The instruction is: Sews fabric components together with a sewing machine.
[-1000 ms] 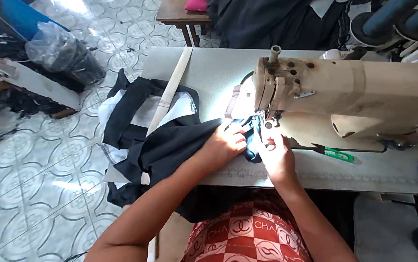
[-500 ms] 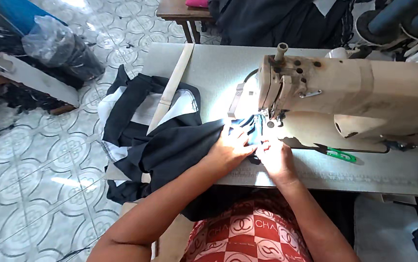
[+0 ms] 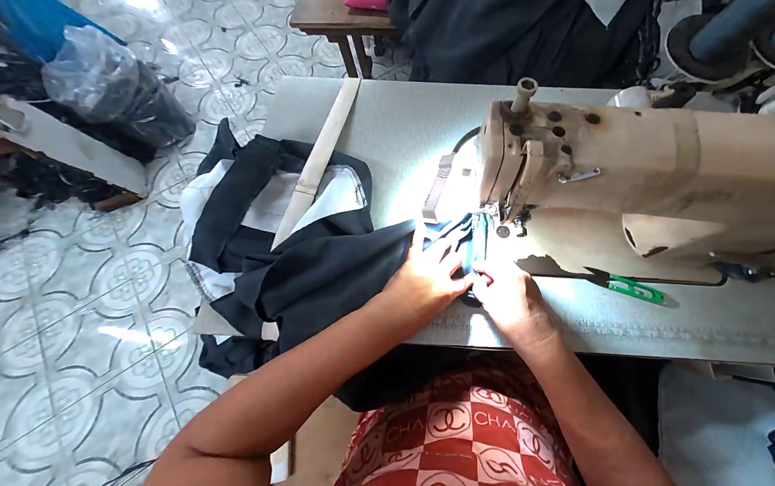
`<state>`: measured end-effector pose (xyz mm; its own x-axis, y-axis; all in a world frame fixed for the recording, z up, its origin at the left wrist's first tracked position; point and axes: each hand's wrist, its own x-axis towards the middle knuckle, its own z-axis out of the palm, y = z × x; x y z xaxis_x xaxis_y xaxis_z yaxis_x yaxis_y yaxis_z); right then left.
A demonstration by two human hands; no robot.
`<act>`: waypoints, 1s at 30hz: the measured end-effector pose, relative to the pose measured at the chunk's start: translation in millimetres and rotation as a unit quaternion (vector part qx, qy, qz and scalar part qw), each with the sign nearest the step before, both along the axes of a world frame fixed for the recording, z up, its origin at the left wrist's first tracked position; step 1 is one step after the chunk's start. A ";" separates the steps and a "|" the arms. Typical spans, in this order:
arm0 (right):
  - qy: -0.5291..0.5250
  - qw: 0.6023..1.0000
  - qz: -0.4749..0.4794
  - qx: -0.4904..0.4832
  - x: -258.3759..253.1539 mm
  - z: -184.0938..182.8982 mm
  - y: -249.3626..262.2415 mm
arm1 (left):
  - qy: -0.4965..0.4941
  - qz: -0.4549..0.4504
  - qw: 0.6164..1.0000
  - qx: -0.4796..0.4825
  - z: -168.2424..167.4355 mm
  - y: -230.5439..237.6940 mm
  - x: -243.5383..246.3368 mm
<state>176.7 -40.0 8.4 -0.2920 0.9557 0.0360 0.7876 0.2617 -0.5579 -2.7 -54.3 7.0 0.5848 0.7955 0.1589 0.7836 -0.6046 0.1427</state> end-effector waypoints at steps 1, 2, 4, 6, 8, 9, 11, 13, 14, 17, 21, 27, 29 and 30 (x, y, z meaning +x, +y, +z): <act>-0.005 1.000 0.008 0.019 1.2 -2.5 -1.0 | -0.005 -0.002 1.000 -0.001 0.1 -0.1 -0.1; -0.013 0.999 0.017 0.049 2.6 -7.0 -2.4 | -0.010 -0.002 1.000 -0.002 -0.4 -0.3 -0.4; -0.045 0.995 0.030 0.089 4.1 -13.7 -6.0 | -0.019 -0.001 1.000 -0.002 -1.5 -0.8 -1.8; -0.075 0.990 0.034 0.115 4.5 -17.5 -9.7 | -0.018 -0.001 1.000 -0.010 -0.2 -0.9 -1.8; -0.093 0.985 0.035 0.139 4.5 -22.2 -11.7 | -0.013 -0.001 1.000 -0.013 0.5 -0.6 -1.8; -0.092 0.985 0.032 0.144 4.3 -23.8 -11.9 | -0.009 0.000 1.000 -0.011 0.4 -0.1 -1.9; -0.081 0.984 0.026 0.155 3.8 -25.8 -9.9 | -0.002 0.003 1.000 -0.013 1.2 2.6 -2.0; -0.073 0.983 0.020 0.166 2.3 -26.5 -4.5 | -0.004 0.007 1.000 -0.013 2.8 8.8 -2.3; -0.072 0.983 0.016 0.166 1.4 -25.5 -0.8 | -0.005 0.006 1.000 -0.013 4.0 13.4 -2.4; -0.074 0.985 0.012 0.155 -0.9 -20.8 12.9 | 0.021 0.010 1.000 -0.017 5.3 29.0 -3.6; -0.088 0.988 0.002 0.128 -7.0 -14.8 28.4 | 0.037 0.025 0.999 -0.003 3.7 44.0 -3.5; -0.024 0.991 0.023 0.133 2.7 -29.9 40.4 | 0.017 0.021 1.000 0.004 -0.3 51.7 -7.5; 0.027 0.990 0.028 0.133 10.4 -29.3 37.1 | -0.027 0.016 0.999 0.012 -8.3 54.9 -13.4; 0.057 0.991 0.010 0.117 12.9 -26.4 31.8 | -0.048 0.017 0.999 0.010 -12.0 55.9 -16.8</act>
<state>189.6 -8.2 -18.0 -0.2913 0.9117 0.2898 0.7162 0.4087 -0.5657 -19.5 1.6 -4.9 0.5393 0.8106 0.2280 0.7869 -0.5816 0.2063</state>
